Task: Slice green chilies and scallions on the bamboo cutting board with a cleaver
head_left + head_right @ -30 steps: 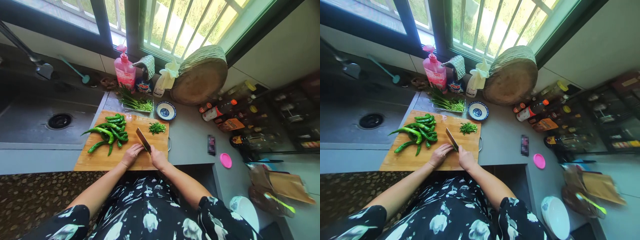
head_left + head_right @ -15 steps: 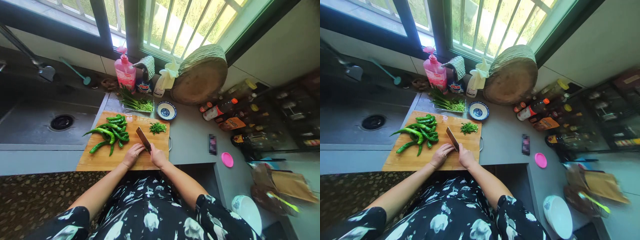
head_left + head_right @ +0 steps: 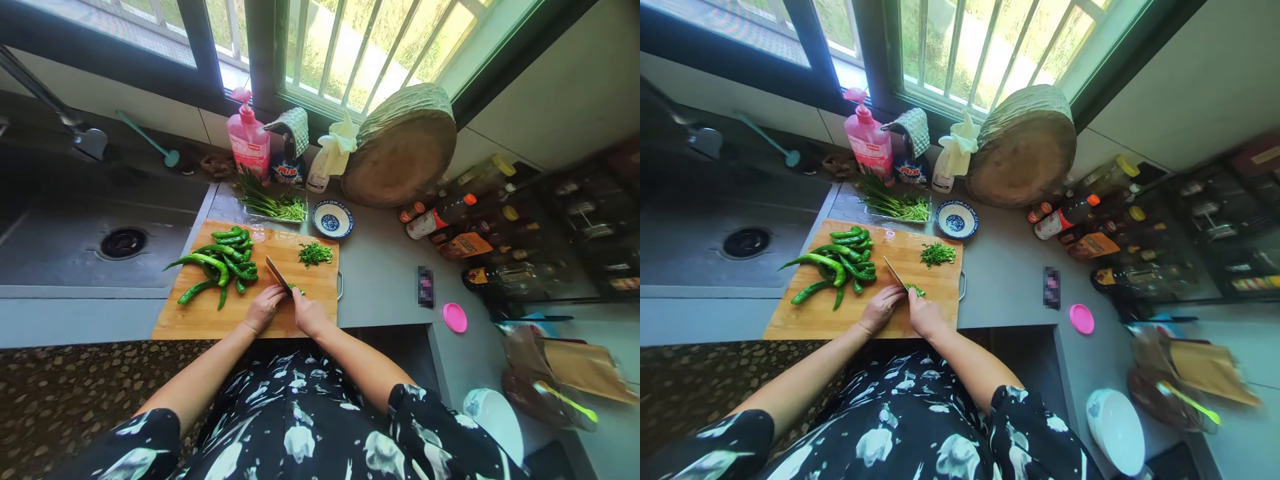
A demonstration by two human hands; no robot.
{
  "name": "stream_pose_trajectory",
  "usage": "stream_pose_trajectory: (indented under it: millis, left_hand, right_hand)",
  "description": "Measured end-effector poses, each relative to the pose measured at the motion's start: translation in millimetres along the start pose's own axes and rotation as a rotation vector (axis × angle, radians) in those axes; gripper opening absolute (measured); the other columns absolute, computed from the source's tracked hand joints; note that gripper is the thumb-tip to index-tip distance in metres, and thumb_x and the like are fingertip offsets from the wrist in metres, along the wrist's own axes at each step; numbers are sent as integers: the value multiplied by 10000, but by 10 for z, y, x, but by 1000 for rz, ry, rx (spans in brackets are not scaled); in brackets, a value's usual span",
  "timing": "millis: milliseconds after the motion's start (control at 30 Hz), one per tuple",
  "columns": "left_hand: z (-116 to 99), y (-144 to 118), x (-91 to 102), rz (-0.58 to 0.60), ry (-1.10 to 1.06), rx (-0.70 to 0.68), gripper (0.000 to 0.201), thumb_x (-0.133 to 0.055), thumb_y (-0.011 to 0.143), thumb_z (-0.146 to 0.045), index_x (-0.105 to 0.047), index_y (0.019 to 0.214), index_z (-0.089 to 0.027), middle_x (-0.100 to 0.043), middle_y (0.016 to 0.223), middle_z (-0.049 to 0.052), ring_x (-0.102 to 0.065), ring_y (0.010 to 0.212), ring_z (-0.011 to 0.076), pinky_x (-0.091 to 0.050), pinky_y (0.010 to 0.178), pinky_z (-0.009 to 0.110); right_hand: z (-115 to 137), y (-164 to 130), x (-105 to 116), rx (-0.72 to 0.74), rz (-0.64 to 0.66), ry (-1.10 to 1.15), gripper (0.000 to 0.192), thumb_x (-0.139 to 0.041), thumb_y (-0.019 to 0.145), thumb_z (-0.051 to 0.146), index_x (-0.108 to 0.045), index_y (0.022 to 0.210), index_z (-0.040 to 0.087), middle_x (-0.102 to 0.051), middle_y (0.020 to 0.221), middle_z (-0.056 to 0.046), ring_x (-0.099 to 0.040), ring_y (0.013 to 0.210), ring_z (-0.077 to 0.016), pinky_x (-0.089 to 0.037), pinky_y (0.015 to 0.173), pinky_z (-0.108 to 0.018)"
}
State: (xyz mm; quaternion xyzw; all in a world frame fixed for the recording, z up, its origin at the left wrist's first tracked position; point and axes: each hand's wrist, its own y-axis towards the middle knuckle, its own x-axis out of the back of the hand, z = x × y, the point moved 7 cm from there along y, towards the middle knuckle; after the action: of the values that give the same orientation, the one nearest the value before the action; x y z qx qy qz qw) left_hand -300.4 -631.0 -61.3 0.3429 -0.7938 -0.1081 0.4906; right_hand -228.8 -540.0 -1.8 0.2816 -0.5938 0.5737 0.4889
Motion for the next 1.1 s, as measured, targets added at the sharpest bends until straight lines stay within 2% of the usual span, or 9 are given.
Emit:
stream_pose_trajectory:
  millis: [167,300,400,567,767,867,1000,1100]
  left_hand:
    - [-108,69,43,51,-21,-46,304,-351,901,-170,-637,1003,-151,-641,1022,88,-538,1024,178,-486,874,343]
    - [-67,48,95,126,67,-22,309,-372,892,-184,-617,1081,-173,-631,1065,90,-522,1014,209,-469,862,372]
    - [-44,35,88,187,85,-31,319,-366,886,-168,-625,1071,-186,-637,1042,86,-542,954,199,-474,831,352]
    - [-45,61,73,178,70,-42,320,-357,890,-170,-623,1067,-168,-636,1029,92,-541,964,193,-481,840,343]
    - [-9,36,36,170,59,-49,331,-343,893,-170,-628,1062,-172,-642,1046,84,-535,1011,185,-488,863,338]
    - [5,18,19,177,44,-52,332,-343,890,-166,-626,1065,-170,-639,1066,84,-526,1055,180,-482,889,341]
    - [-13,13,34,179,39,-58,324,-348,890,-177,-634,1041,-161,-642,1061,91,-527,1077,182,-486,890,336]
    - [-30,16,56,172,54,-70,341,-331,893,-165,-626,1065,-160,-646,1056,94,-529,1084,181,-484,899,340]
  right_hand:
    - [-117,20,8,-35,-37,51,480,-337,870,169,-256,1343,141,-669,912,-104,-655,773,-215,-501,670,-296]
    - [-126,-13,24,-24,-13,40,494,-319,877,157,-227,1362,140,-662,956,-121,-652,798,-211,-497,688,-298]
    - [-90,-27,60,-4,1,33,492,-315,875,147,-237,1361,143,-661,956,-119,-650,805,-211,-498,695,-303]
    - [-33,-109,154,9,3,6,514,-329,859,131,-236,1365,120,-658,955,-135,-647,829,-228,-503,699,-315]
    - [0,-222,200,39,38,-81,509,-340,849,102,-257,1351,89,-664,901,-151,-660,754,-223,-518,647,-306]
    - [32,-169,149,80,48,-135,507,-334,852,107,-263,1353,85,-660,886,-157,-660,742,-227,-524,634,-315]
    - [85,5,73,131,33,-130,509,-292,866,110,-239,1372,102,-641,979,-182,-653,805,-215,-522,667,-313]
    - [20,51,88,113,20,-95,524,-310,862,121,-234,1380,117,-641,1010,-171,-646,834,-211,-513,690,-305]
